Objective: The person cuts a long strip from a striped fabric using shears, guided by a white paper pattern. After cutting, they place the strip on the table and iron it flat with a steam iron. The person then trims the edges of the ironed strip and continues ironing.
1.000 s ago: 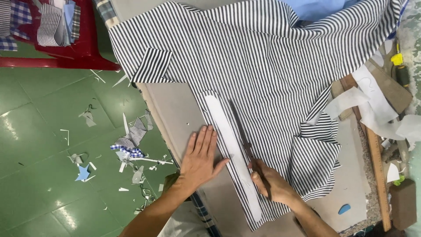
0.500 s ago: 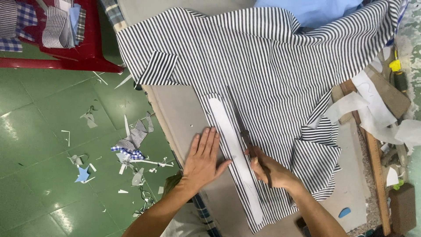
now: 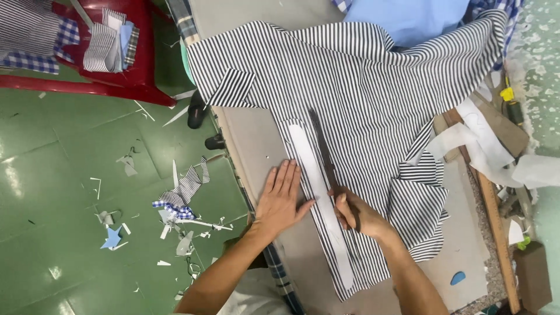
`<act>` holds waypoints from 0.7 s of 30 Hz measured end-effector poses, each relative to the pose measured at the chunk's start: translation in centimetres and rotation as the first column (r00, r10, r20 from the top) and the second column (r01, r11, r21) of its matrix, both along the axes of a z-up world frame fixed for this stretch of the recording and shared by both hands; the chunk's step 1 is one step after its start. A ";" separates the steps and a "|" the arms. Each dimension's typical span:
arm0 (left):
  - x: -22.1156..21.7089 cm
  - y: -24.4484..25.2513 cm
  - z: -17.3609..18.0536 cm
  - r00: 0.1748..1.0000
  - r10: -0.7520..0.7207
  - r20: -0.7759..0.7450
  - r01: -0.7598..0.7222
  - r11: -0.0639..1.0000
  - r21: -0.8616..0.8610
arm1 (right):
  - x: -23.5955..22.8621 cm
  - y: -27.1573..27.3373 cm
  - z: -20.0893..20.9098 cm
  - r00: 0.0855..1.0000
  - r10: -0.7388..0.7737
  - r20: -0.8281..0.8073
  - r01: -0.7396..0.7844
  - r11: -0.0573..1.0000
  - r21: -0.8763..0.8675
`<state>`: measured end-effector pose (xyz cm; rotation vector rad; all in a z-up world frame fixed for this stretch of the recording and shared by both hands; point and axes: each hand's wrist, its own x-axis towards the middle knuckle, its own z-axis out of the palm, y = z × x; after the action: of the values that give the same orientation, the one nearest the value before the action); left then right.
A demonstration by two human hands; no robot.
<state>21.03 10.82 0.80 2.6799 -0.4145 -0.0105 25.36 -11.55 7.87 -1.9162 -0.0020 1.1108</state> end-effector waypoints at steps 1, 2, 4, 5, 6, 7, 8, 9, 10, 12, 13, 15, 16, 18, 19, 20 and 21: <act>-0.1 -0.1 -0.2 1.000 -0.002 0.012 0.002 1.000 0.006 | -1.6 0.0 0.5 1.000 -0.002 0.012 0.002 1.000 0.006; -0.2 -0.2 -0.3 1.000 0.005 0.020 -0.005 1.000 -0.009 | -3.1 -0.1 1.0 0.999 -0.041 -0.032 0.042 0.999 0.020; -0.3 0.0 0.3 0.999 0.007 0.048 -0.007 1.000 -0.009 | -6.6 -0.4 1.4 0.995 -0.083 -0.059 0.086 0.995 0.051; -0.3 0.0 1.0 0.999 -0.002 0.051 -0.002 0.997 0.073 | -8.4 -0.8 1.4 0.992 -0.117 -0.046 0.122 0.982 0.142; -0.2 0.1 1.6 0.999 -0.009 0.053 0.001 0.988 0.154 | -10.2 -1.1 1.2 0.988 -0.151 -0.035 0.155 0.960 0.232; -0.5 0.1 1.7 0.998 -0.016 0.065 0.005 0.987 0.161 | -11.7 -1.1 1.0 0.987 -0.157 -0.024 0.158 0.958 0.241; -0.6 0.0 1.8 0.995 -0.012 0.100 -0.004 0.986 0.165 | -13.0 -1.2 0.8 0.971 -0.229 -0.066 0.238 0.941 0.240; -0.5 0.0 1.8 0.991 -0.010 0.133 -0.013 0.986 0.168 | -14.1 -1.1 0.5 0.948 -0.300 -0.110 0.318 0.919 0.235; -0.5 0.0 2.0 0.990 -0.017 0.143 -0.008 0.985 0.174 | -14.8 -1.1 0.0 0.947 -0.305 -0.102 0.321 0.915 0.244; -0.6 0.0 2.3 0.995 -0.017 0.094 0.003 0.988 0.151 | -16.4 -1.0 -0.9 0.928 -0.349 -0.128 0.370 0.902 0.224; -0.9 0.1 2.3 0.994 -0.026 0.102 0.010 0.988 0.154 | -16.9 -0.6 -0.3 0.926 -0.358 -0.120 0.376 0.898 0.229; -1.0 0.2 2.1 0.994 -0.033 0.105 0.028 0.999 0.045 | -17.5 0.3 0.9 0.935 -0.348 -0.065 0.354 0.926 0.133; -0.6 0.4 2.5 0.992 -0.047 0.118 0.042 0.998 0.045 | -17.6 0.7 1.6 0.931 -0.361 -0.054 0.365 0.921 0.136; 0.3 1.0 2.8 0.990 -0.107 0.091 0.115 0.990 -0.086 | -17.7 1.8 2.7 0.908 -0.409 -0.089 0.415 0.856 0.308; 2.5 1.6 3.1 0.987 -0.132 0.094 0.140 0.987 -0.083 | -17.8 2.2 2.6 0.898 -0.432 -0.086 0.436 0.844 0.311; 4.9 2.2 3.4 0.961 -0.252 0.111 0.260 0.963 -0.068 | -17.6 2.7 2.4 0.862 -0.485 -0.144 0.506 0.824 0.255; 7.5 3.0 3.6 0.918 -0.376 0.126 0.385 0.922 -0.049 | -17.4 3.5 2.1 0.814 -0.545 -0.200 0.578 0.792 0.196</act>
<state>28.56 13.77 4.39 2.4924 -0.9499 0.0425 7.99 -8.01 9.94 -1.4651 0.4610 0.7763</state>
